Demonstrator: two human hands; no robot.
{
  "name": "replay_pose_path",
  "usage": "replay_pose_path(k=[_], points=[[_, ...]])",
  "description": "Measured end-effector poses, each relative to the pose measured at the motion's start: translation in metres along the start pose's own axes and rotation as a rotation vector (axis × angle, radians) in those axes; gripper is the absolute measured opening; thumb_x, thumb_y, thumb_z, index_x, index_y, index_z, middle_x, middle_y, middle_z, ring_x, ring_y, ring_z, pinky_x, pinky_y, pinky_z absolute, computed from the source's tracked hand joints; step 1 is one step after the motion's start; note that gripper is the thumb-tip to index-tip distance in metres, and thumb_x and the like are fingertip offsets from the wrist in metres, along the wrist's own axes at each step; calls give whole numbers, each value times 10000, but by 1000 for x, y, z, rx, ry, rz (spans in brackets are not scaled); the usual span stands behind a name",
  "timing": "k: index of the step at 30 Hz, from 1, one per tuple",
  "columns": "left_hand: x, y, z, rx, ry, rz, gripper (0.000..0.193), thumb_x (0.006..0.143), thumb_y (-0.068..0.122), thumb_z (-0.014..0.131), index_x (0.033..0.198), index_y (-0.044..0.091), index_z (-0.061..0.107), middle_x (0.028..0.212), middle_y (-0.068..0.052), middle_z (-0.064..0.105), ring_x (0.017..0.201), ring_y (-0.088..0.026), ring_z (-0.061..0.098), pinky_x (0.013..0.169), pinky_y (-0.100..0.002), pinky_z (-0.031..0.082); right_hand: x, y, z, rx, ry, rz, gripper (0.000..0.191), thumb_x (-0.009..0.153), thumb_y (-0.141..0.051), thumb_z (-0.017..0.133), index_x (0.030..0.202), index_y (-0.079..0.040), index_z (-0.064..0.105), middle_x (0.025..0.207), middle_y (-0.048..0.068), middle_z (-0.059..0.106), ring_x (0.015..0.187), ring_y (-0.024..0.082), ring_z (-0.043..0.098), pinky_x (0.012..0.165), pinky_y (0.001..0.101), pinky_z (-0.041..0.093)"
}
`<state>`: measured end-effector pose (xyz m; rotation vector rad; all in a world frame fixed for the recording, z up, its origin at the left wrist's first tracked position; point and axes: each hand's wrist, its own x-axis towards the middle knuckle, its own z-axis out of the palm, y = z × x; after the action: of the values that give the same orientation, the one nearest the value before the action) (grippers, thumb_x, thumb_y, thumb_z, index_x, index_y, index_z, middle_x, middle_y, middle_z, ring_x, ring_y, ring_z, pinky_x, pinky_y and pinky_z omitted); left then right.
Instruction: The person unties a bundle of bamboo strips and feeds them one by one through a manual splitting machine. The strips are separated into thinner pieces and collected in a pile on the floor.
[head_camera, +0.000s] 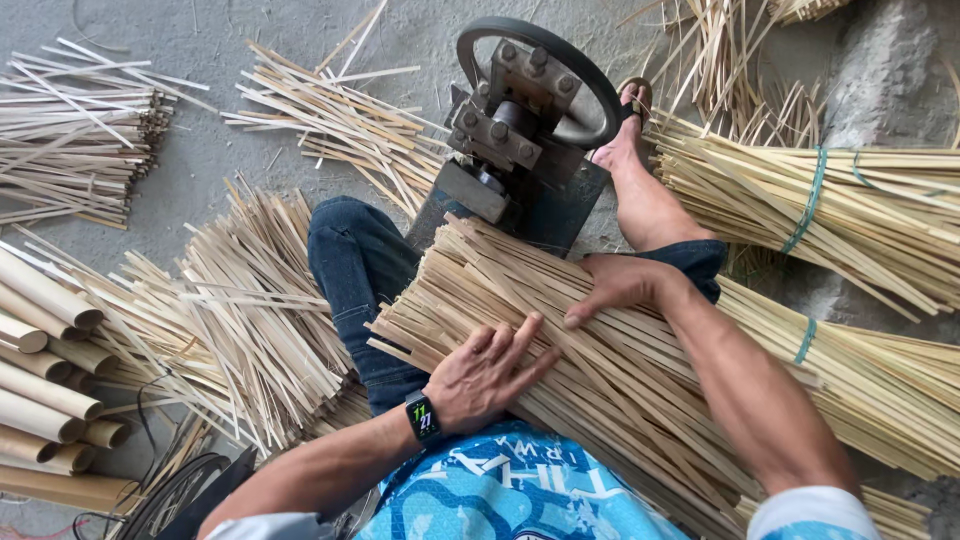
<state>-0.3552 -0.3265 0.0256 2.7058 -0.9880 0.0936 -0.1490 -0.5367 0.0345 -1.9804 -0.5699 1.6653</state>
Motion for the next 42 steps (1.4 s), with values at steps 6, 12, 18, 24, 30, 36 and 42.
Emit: replay_pose_path(k=[6, 12, 18, 24, 30, 36, 42], points=[[2, 24, 9, -149, 255, 136, 451, 1026, 202, 568, 1476, 180, 579, 1557, -151, 440, 1249, -269, 532, 1028, -422, 467, -60, -9, 8, -369, 225, 134, 998, 493, -586, 916, 1267, -28, 627, 1206, 189, 712, 1120, 296, 691, 962, 398, 538], [22, 17, -29, -503, 9, -127, 783, 620, 332, 828, 1361, 176, 628, 1545, -166, 419, 1343, -372, 446, 1076, -529, 425, -51, 41, 3, -335, 544, 37, 1148, 535, -634, 893, 1450, -86, 470, 1428, 179, 557, 1325, 333, 525, 1107, 458, 403], [17, -14, -62, -778, 150, -84, 592, 804, 375, 873, 1274, 78, 668, 1411, -200, 618, 1248, -366, 630, 1020, -484, 550, -49, 81, -11, -164, 758, -150, 313, 850, -299, 762, 1107, -121, 779, 1134, 104, 757, 1080, 268, 711, 964, 377, 548], [35, -80, -57, -865, 478, -235, 282, 918, 157, 800, 1169, 75, 703, 1098, -85, 768, 953, -167, 743, 830, -319, 621, -52, 70, -3, -256, 924, -284, 154, 846, -171, 791, 946, -63, 746, 943, 112, 756, 893, 266, 729, 848, 390, 573], [48, -139, -52, -1108, 801, -585, 181, 1000, 81, 745, 1170, 32, 709, 1063, -104, 763, 933, -139, 738, 822, -260, 624, -64, 62, 2, -263, 956, -316, 159, 832, -140, 789, 943, -44, 728, 908, 120, 754, 819, 272, 734, 745, 375, 584], [55, -170, -56, -1193, 902, -750, 171, 1026, 124, 725, 1150, 7, 712, 988, -93, 759, 901, -144, 744, 810, -261, 634, -70, 73, -3, -204, 1100, -387, 107, 918, -129, 773, 962, -62, 703, 934, 73, 749, 842, 205, 744, 761, 342, 617], [65, -204, -45, -1280, 916, -883, 214, 1003, 191, 743, 1130, 19, 726, 951, -72, 759, 815, -128, 721, 749, -239, 609, -65, 79, -14, -208, 1283, -399, 91, 861, -91, 808, 932, -69, 755, 947, 64, 773, 897, 195, 747, 836, 334, 610]])
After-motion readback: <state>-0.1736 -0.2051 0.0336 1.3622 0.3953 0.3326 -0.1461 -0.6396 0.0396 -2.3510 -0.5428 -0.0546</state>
